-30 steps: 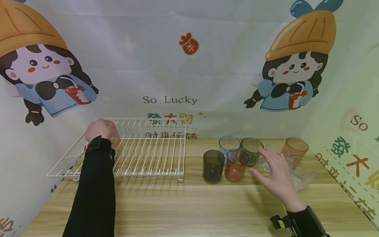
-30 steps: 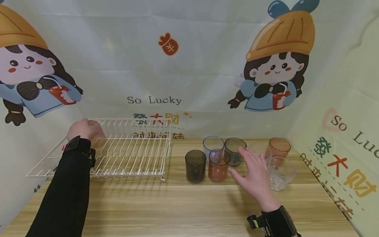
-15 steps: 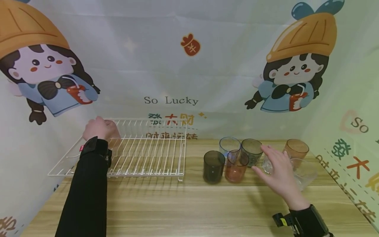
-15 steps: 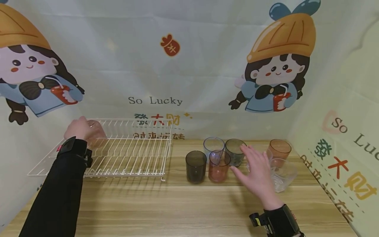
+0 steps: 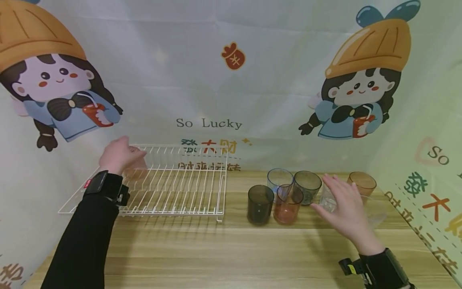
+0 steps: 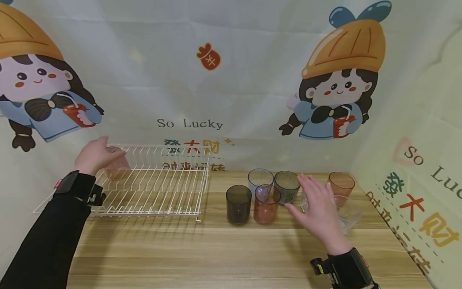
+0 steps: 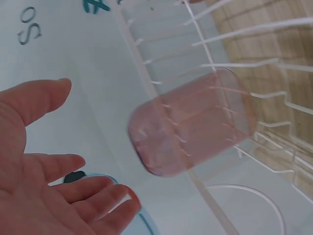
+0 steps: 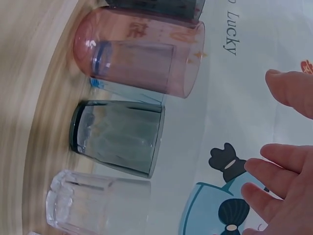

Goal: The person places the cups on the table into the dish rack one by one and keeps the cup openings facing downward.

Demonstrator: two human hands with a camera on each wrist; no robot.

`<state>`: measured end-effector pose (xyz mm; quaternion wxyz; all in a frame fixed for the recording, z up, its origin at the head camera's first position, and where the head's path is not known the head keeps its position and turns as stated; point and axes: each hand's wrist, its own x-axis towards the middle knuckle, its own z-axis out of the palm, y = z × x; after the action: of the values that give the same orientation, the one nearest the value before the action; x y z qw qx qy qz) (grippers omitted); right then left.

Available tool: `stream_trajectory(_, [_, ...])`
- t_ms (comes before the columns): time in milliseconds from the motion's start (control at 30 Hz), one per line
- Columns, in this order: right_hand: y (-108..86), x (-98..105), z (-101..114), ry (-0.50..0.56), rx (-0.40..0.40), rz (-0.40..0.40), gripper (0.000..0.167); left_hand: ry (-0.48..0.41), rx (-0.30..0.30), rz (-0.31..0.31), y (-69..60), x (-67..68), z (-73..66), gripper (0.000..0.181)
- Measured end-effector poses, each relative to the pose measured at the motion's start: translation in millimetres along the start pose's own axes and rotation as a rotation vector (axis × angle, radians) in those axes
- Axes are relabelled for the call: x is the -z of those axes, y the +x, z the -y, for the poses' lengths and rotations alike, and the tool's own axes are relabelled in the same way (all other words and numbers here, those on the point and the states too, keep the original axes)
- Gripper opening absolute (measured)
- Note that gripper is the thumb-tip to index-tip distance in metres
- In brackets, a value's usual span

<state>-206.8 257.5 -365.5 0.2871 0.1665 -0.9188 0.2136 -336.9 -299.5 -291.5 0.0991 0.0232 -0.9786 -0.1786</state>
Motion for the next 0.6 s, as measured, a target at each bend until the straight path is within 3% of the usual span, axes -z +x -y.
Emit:
stream_trajectory(267, [-0.2,5.5,-4.9,-0.044,-0.011,0.034,0.083,-0.029,-0.060,0.073,-8.3,8.4,-13.2,0.097])
stream_trajectory(400, [-2.6,8.5,-9.5,-0.057,-0.030,0.043,0.085,-0.073,-0.073,0.124,-15.0,11.6,-20.5,0.104])
stream_trajectory(600, [-5.8,12.2,-16.5,-0.079,-0.046,0.068,0.088,-0.071,-0.104,0.175,-25.3,13.2,-30.6,0.106])
